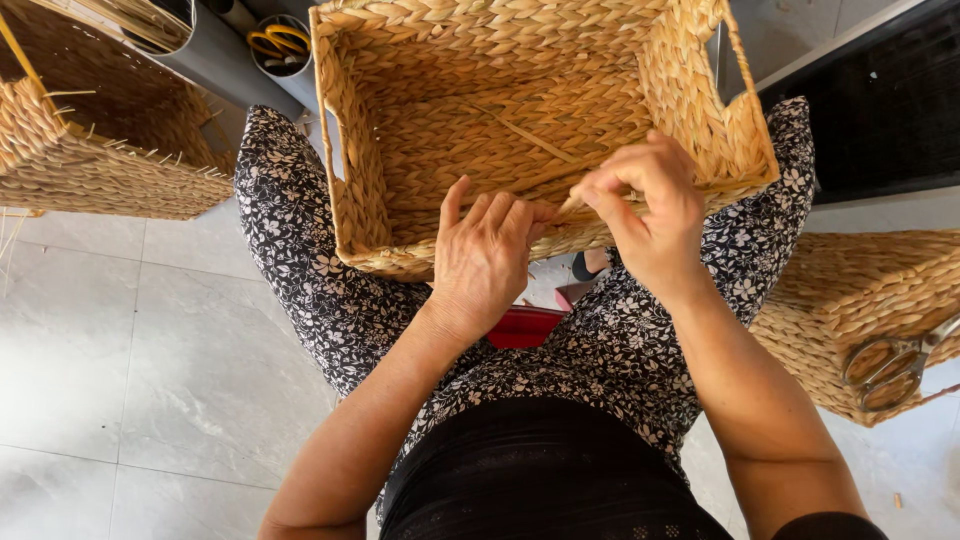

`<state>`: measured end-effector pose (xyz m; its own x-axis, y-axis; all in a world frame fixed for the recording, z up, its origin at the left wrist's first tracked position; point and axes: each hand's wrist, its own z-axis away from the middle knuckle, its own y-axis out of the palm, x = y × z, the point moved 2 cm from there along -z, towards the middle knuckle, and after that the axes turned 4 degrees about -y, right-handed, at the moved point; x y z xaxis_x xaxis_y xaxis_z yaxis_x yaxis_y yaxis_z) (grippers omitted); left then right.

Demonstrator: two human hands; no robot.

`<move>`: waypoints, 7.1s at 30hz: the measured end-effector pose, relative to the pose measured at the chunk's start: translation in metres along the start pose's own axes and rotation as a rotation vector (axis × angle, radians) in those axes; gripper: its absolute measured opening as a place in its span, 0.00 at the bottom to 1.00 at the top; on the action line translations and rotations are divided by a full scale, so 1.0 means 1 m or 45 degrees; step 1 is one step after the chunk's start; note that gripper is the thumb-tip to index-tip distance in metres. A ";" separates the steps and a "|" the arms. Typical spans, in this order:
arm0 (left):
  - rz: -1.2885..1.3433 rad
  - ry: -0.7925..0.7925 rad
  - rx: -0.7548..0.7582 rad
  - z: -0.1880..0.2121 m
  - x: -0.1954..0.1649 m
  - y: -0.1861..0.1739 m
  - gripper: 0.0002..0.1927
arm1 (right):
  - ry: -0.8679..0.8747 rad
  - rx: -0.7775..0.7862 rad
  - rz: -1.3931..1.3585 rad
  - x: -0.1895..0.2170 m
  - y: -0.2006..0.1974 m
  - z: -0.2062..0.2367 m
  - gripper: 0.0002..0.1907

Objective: The person sits with a woven water-hyacinth basket on their lap and weaves a flat splint strip around the basket's rim, threading and tightening the strip by hand to bind the edge. They work the strip along the rim, reposition the basket, and continue weaving the binding around the edge.

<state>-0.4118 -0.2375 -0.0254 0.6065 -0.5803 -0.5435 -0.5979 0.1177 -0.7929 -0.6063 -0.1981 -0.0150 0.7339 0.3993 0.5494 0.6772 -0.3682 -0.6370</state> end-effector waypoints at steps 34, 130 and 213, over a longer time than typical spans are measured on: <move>0.088 -0.288 0.076 -0.024 -0.037 0.028 0.18 | 0.547 0.640 -0.255 -0.026 -0.019 -0.034 0.05; 0.180 0.191 -0.322 -0.033 -0.001 -0.041 0.07 | 0.251 -0.263 0.197 -0.013 -0.065 -0.016 0.02; 0.672 -0.210 0.395 -0.043 -0.041 -0.115 0.16 | 0.948 0.357 -0.464 -0.049 -0.240 0.119 0.14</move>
<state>-0.3904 -0.2616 0.0994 0.3588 -0.2512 -0.8990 -0.6736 0.5970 -0.4357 -0.8113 -0.0292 0.0465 0.3838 -0.2364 0.8927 0.9103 -0.0656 -0.4087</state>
